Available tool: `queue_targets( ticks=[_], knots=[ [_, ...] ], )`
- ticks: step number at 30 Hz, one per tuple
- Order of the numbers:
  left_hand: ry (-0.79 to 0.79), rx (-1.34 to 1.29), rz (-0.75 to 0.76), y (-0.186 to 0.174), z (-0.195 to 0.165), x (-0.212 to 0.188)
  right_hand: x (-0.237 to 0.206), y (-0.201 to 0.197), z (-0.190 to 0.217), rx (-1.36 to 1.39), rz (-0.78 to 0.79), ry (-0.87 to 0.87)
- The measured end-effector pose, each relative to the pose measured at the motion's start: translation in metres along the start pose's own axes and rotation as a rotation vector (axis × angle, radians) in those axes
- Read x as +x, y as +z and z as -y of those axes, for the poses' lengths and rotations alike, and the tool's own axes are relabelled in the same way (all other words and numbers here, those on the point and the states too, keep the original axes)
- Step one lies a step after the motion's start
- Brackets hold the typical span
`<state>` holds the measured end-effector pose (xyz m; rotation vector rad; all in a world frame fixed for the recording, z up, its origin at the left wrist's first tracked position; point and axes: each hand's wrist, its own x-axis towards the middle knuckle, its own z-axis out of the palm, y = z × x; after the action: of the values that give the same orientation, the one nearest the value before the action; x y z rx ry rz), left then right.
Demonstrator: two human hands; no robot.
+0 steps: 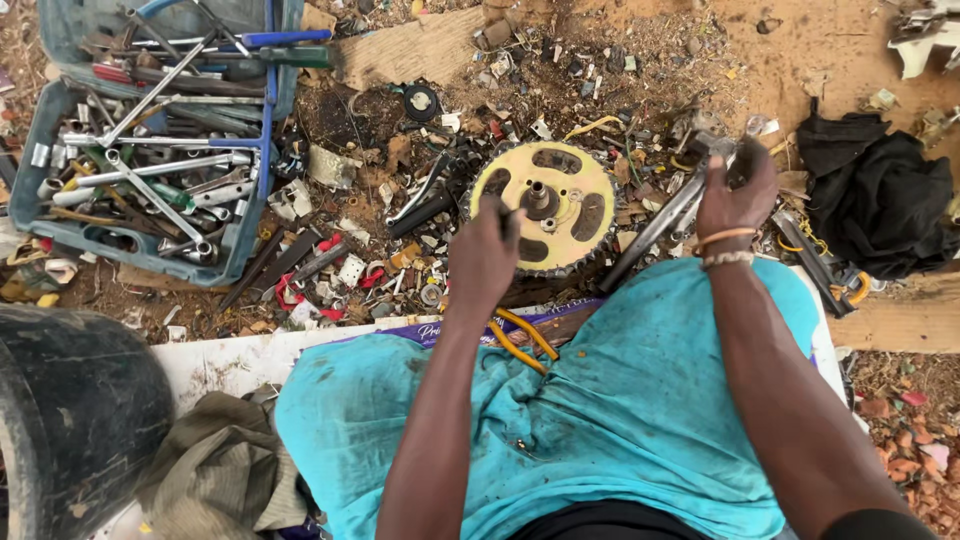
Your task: The person sits on the ground and disassembles a motorcycle shock absorber. They hammer the assembly against a stone block, pull off the yellow sprocket-like top plate, extract internal bushings by hand, grip the body with pliers, and use a screwdriver to pry components apart.
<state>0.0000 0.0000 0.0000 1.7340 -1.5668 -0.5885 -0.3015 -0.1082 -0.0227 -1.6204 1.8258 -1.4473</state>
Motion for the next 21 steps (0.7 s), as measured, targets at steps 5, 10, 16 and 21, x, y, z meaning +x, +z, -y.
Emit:
queue_targets(
  ticks=[5, 10, 16, 21],
  knots=[
    [-0.164, -0.525, -0.19, -0.002, 0.013, -0.016, 0.011, 0.005, 0.068, -0.12, 0.799, -0.5],
    [-0.54, -1.145, -0.122, 0.001, 0.018, -0.036, 0.041, 0.027, 0.088, -0.469, 1.107, -0.967],
    [-0.755, -1.371, -0.098, -0.004, 0.006, -0.105, -0.003, -0.008, 0.117, -0.365, 1.007, -0.696],
    [-0.879, -1.767, -0.081, -0.014, -0.002, -0.105, -0.114, -0.011, 0.171, -0.157, 0.859, -0.513]
  ],
)
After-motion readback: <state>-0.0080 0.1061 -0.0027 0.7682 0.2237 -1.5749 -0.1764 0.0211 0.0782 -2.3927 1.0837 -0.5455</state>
